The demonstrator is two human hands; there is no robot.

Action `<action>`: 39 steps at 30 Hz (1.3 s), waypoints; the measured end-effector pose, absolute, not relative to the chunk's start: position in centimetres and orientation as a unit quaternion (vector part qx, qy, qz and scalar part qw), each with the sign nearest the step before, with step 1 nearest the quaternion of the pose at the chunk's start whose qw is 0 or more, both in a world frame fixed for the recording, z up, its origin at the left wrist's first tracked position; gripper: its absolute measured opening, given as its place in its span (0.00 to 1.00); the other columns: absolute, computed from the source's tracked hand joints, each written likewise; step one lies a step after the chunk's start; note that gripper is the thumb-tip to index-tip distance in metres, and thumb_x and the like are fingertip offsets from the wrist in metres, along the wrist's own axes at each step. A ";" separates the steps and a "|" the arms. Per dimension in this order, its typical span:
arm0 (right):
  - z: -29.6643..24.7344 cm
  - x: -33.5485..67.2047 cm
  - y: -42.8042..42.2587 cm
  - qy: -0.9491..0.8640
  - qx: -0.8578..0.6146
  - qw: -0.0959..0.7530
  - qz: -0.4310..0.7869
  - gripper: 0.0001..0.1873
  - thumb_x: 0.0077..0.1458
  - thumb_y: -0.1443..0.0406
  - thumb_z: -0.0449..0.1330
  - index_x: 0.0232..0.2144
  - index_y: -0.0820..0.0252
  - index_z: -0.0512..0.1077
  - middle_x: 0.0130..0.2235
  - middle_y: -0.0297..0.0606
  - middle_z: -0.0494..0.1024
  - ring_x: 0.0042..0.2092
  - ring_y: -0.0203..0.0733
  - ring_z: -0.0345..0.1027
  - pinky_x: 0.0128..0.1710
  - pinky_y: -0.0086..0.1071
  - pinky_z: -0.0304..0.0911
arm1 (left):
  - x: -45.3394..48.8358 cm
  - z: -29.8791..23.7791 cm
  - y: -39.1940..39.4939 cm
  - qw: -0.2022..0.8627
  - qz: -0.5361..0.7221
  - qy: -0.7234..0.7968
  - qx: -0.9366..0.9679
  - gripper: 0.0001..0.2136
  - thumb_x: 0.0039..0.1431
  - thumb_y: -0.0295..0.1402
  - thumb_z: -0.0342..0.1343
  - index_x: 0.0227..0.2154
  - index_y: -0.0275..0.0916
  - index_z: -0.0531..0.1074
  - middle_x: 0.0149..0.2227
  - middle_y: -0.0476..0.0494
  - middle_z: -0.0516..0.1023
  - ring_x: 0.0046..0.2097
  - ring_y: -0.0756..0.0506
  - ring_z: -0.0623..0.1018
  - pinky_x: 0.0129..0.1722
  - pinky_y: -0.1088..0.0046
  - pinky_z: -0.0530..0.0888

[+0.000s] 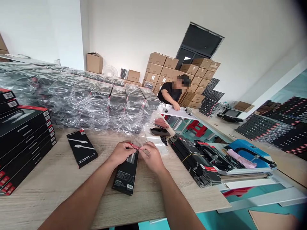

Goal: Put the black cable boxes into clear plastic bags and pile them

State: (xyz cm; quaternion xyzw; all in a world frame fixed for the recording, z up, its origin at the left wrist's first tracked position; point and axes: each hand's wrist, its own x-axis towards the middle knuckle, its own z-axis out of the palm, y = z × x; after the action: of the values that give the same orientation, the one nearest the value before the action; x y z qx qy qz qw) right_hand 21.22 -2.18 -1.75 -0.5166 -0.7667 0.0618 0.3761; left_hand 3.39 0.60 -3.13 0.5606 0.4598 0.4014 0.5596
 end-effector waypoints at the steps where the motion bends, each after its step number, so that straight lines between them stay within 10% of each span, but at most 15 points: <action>1: -1.8 21.3 -2.1 -0.755 -0.523 0.389 0.069 0.07 0.56 0.63 0.56 0.27 0.57 0.71 0.32 0.37 0.71 0.37 0.41 0.66 0.37 0.33 0.63 | 3.4 -3.2 0.6 0.557 0.396 0.464 0.563 0.08 0.44 0.37 0.63 0.23 0.36 0.75 0.23 0.48 0.75 0.27 0.47 0.74 0.29 0.73 0.68; 6: -1.9 20.9 -2.4 -0.698 -0.567 0.434 0.056 0.07 0.56 0.62 0.54 0.30 0.58 0.69 0.33 0.38 0.72 0.35 0.41 0.66 0.31 0.31 0.61 | 3.5 -3.3 0.7 0.536 0.396 0.473 0.577 0.07 0.45 0.36 0.61 0.24 0.37 0.76 0.24 0.48 0.75 0.27 0.47 0.73 0.29 0.73 0.67; 11: -1.9 19.7 -2.7 -0.749 -0.542 0.380 0.005 0.08 0.48 0.66 0.59 0.35 0.56 0.71 0.37 0.39 0.72 0.41 0.45 0.66 0.42 0.37 0.63 | 3.6 -3.4 0.8 0.518 0.429 0.455 0.583 0.03 0.45 0.32 0.59 0.22 0.39 0.76 0.37 0.43 0.79 0.48 0.41 0.74 0.45 0.71 0.67; 32: -2.7 20.9 -2.2 -0.641 -0.572 0.497 0.122 0.08 0.55 0.61 0.54 0.28 0.58 0.68 0.26 0.32 0.71 0.25 0.35 0.61 0.24 0.28 0.58 | 3.7 -3.5 0.6 0.489 0.398 0.472 0.616 0.08 0.45 0.37 0.58 0.23 0.38 0.75 0.26 0.48 0.76 0.27 0.48 0.72 0.29 0.74 0.64; 39: -2.5 19.8 -2.7 -0.716 -0.577 0.394 -0.014 0.12 0.47 0.69 0.57 0.38 0.56 0.68 0.38 0.39 0.73 0.40 0.45 0.67 0.39 0.35 0.63 | 3.7 -3.4 0.6 0.497 0.402 0.462 0.615 0.07 0.46 0.35 0.56 0.24 0.38 0.75 0.32 0.46 0.78 0.31 0.46 0.74 0.32 0.73 0.67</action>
State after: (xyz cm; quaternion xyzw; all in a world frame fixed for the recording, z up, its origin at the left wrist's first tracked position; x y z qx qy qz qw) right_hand 19.76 -2.71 -2.47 -0.5766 -0.7157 -0.0139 0.3940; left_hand 3.73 0.60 -3.42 0.6147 0.4624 0.4022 0.4966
